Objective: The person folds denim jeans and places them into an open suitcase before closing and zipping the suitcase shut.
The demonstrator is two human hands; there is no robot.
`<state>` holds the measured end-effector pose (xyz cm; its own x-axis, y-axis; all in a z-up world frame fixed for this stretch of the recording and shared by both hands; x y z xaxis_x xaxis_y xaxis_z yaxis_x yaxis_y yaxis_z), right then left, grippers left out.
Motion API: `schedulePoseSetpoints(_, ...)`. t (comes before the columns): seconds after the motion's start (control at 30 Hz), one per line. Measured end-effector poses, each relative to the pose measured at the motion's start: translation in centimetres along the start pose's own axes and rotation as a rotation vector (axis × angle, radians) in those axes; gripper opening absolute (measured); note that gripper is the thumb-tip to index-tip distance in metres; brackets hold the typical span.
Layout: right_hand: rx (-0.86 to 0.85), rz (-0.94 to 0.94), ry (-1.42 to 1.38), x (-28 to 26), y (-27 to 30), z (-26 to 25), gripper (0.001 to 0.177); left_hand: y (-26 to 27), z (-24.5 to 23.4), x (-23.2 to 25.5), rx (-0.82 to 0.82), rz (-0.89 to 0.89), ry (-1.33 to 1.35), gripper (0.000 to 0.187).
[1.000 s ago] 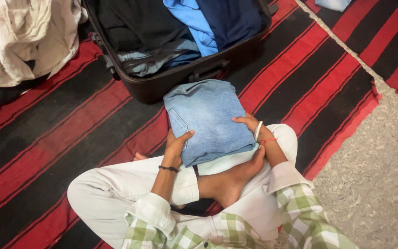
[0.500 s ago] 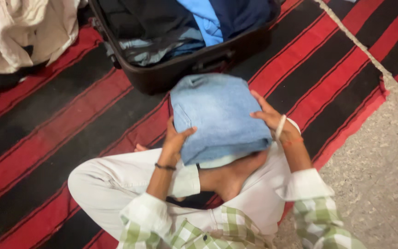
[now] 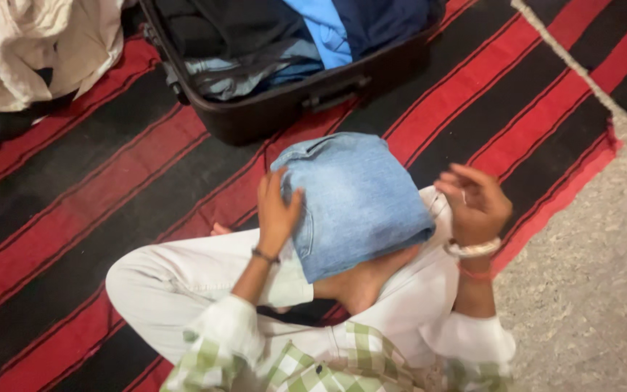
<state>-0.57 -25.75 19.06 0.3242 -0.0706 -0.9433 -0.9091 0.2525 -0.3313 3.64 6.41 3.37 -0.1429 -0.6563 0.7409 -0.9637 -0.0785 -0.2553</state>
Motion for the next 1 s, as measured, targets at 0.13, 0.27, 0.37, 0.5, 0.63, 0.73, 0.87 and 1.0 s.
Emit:
schedulePoseSetpoints(0.13, -0.269, -0.179, 0.283, 0.1, 0.7, 6.0, 0.028, -4.9, 0.6, 0.0, -0.047, 0.094, 0.031, 0.049)
schedulePoseSetpoints(0.27, -0.947, -0.265, 0.484, 2.5, 3.9, 12.5, 0.063, -7.0, 2.3, -0.1, -0.121, 0.119, -0.029, 0.044)
schedulePoseSetpoints(0.37, -1.083, -0.265, 0.631, 3.5, 6.9, 14.4, 0.073, -7.5, 3.4, -0.8, -0.075, 0.138, -0.043, 0.041)
schedulePoseSetpoints(0.5, -1.172, -0.238, 0.703, 3.5, 7.2, 14.7, 0.081, -7.9, 5.2, -2.8, -0.022, 0.103, 0.058, 0.029)
schedulePoseSetpoints(0.63, -1.393, -0.07, 0.917, 4.7, 8.7, 14.8, 0.098, -9.0, 8.3, -5.3, -0.145, -0.133, -0.01, 0.036)
schedulePoseSetpoints(0.73, -1.25, -0.257, 0.877, 5.7, 9.7, 14.0, 0.087, -10.2, 9.8, -7.2, -0.181, -0.217, 0.037, 0.038)
schedulePoseSetpoints(0.87, -1.213, -0.316, 0.864, 6.6, 10.5, 12.9, 0.08, -11.1, 12.3, -9.8, -0.243, -0.337, 0.034, 0.041)
schedulePoseSetpoints(1.0, -1.191, -0.252, 0.839, 6.3, 10.8, 12.8, 0.077, -11.8, 17.1, -15.5, -0.513, -0.456, 0.312, 0.03)
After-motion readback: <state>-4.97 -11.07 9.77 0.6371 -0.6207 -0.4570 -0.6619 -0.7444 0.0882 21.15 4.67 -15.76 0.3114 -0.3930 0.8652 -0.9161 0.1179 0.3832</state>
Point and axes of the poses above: each hand's wrist, its own y-axis away from the middle knuckle, its own z-axis out of the palm, x = y × z, the point moved 4 cm from there along -y, towards the middle knuckle, and after that the axes turned 9 degrees about -y, right-handed, at the moved point
